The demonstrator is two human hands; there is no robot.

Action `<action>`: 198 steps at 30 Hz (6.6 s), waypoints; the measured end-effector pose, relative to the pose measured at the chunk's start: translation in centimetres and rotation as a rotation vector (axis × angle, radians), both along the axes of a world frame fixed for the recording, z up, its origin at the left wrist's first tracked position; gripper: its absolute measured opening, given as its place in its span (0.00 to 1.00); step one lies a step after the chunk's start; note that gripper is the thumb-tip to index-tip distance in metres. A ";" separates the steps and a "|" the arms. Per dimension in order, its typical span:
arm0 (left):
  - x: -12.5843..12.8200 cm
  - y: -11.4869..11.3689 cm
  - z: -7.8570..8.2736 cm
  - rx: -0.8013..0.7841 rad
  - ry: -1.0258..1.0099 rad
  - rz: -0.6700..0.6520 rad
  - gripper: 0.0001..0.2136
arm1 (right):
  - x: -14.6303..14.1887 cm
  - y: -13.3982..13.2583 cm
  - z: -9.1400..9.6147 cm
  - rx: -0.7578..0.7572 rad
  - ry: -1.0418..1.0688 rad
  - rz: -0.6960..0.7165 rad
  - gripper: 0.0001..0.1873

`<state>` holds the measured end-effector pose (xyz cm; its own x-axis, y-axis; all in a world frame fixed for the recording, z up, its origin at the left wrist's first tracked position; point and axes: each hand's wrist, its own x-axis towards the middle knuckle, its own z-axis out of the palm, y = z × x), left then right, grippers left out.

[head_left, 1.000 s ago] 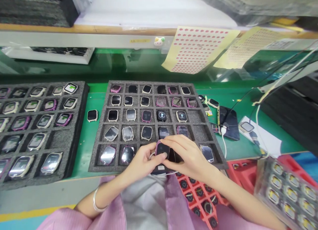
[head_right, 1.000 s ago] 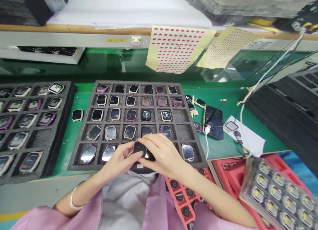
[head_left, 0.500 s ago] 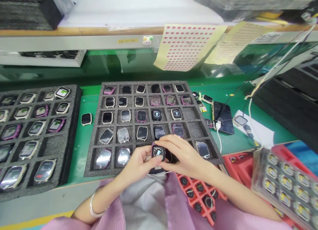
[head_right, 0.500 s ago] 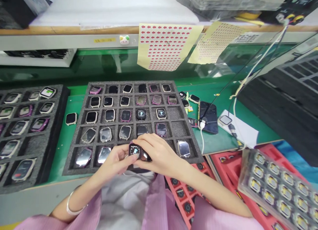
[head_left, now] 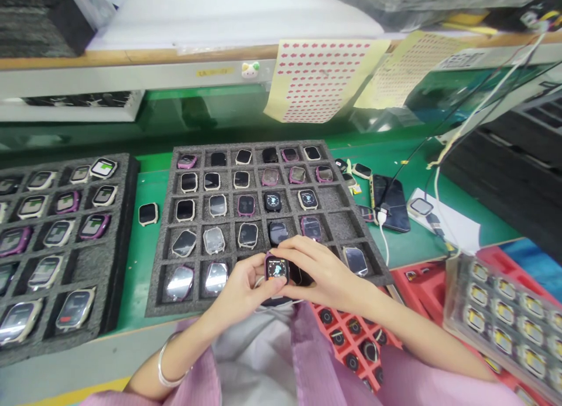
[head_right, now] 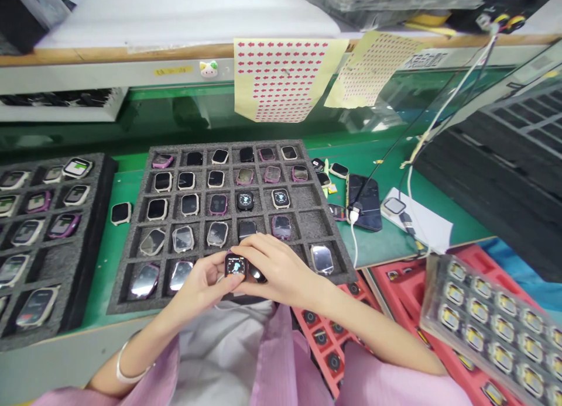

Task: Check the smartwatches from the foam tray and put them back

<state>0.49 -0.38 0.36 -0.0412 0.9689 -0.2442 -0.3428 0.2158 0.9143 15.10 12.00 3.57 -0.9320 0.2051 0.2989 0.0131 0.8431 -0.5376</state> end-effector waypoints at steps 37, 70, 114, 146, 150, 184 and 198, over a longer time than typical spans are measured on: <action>0.0 0.3 0.1 -0.027 -0.276 -0.024 0.23 | 3.2 5.5 1.9 0.149 -0.303 -0.237 0.21; -0.1 0.7 -0.1 -0.081 -0.166 -0.011 0.15 | -0.3 -0.2 0.9 -0.013 -0.201 -0.019 0.20; -3.0 -1.1 1.8 -0.104 -0.100 -0.018 0.13 | 3.8 6.2 -0.3 0.188 -0.272 -0.277 0.21; -2.6 -0.8 0.1 -0.079 -0.230 0.067 0.16 | -4.0 -0.5 0.8 0.028 -0.146 0.076 0.16; -2.5 -0.9 0.1 -0.089 -0.212 0.070 0.15 | -3.8 -0.8 0.1 -0.074 -0.080 0.035 0.17; -2.5 -1.1 0.4 -0.073 -0.206 0.084 0.18 | -3.8 -1.0 0.0 -0.039 -0.070 0.052 0.17; -2.4 -1.5 0.3 -0.063 -0.176 0.099 0.20 | -3.6 -0.8 -1.1 -0.110 -0.001 0.058 0.25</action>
<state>-1.92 -1.92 0.71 -0.0871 0.9446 -0.3164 -0.5181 0.2284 0.8243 11.54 11.18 2.46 -0.9435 0.1819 0.2771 -0.0340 0.7785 -0.6267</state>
